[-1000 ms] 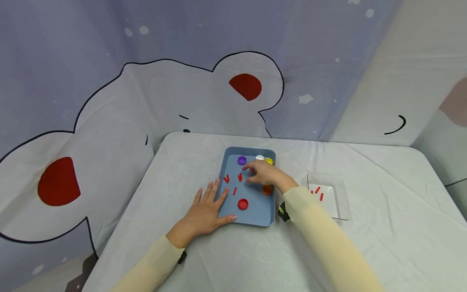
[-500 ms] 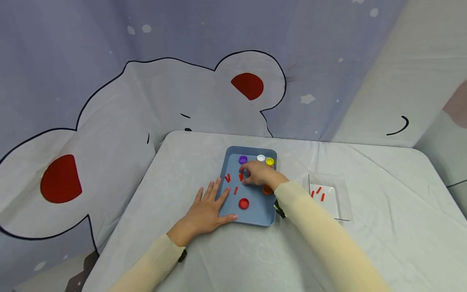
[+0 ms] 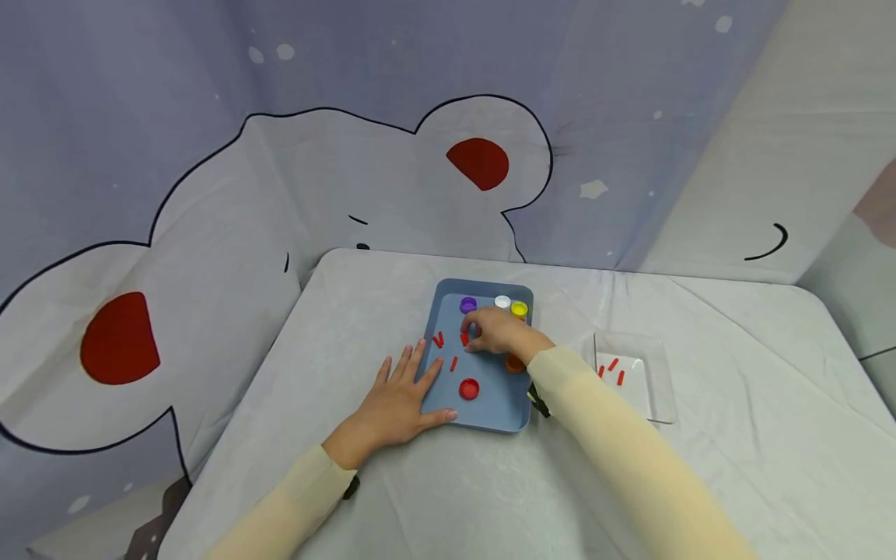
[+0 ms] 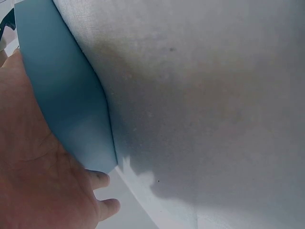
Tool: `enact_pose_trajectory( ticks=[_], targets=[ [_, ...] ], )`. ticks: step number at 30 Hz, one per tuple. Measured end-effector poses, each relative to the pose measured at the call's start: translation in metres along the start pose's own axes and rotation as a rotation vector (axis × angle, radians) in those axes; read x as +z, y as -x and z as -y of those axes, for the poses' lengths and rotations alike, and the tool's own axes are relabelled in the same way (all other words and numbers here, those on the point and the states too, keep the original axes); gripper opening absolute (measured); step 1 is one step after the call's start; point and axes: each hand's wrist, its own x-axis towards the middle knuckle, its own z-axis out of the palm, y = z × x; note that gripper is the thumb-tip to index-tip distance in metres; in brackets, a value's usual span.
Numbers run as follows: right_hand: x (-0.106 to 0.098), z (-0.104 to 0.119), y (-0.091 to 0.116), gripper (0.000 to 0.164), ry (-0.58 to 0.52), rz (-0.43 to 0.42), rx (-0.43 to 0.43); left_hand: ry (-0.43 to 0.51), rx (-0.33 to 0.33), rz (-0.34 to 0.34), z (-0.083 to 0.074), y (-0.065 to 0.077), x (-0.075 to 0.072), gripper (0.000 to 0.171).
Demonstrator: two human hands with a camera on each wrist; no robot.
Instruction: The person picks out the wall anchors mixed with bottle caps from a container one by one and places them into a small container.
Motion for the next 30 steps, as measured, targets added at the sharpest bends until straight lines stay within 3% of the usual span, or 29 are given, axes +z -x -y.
enact_pose_trajectory(
  ticks=[21,30],
  targets=[
    [-0.0018,0.0025,-0.0001,0.03,0.049,0.001,0.013,0.006,0.012,-0.011,-0.0004,0.0003,-0.0028,0.095],
    [-0.0077,0.0029,0.0051,0.02,0.054,0.024,-0.014,0.011,0.006,-0.009,-0.0012,0.0016,-0.0036,0.095]
  ],
)
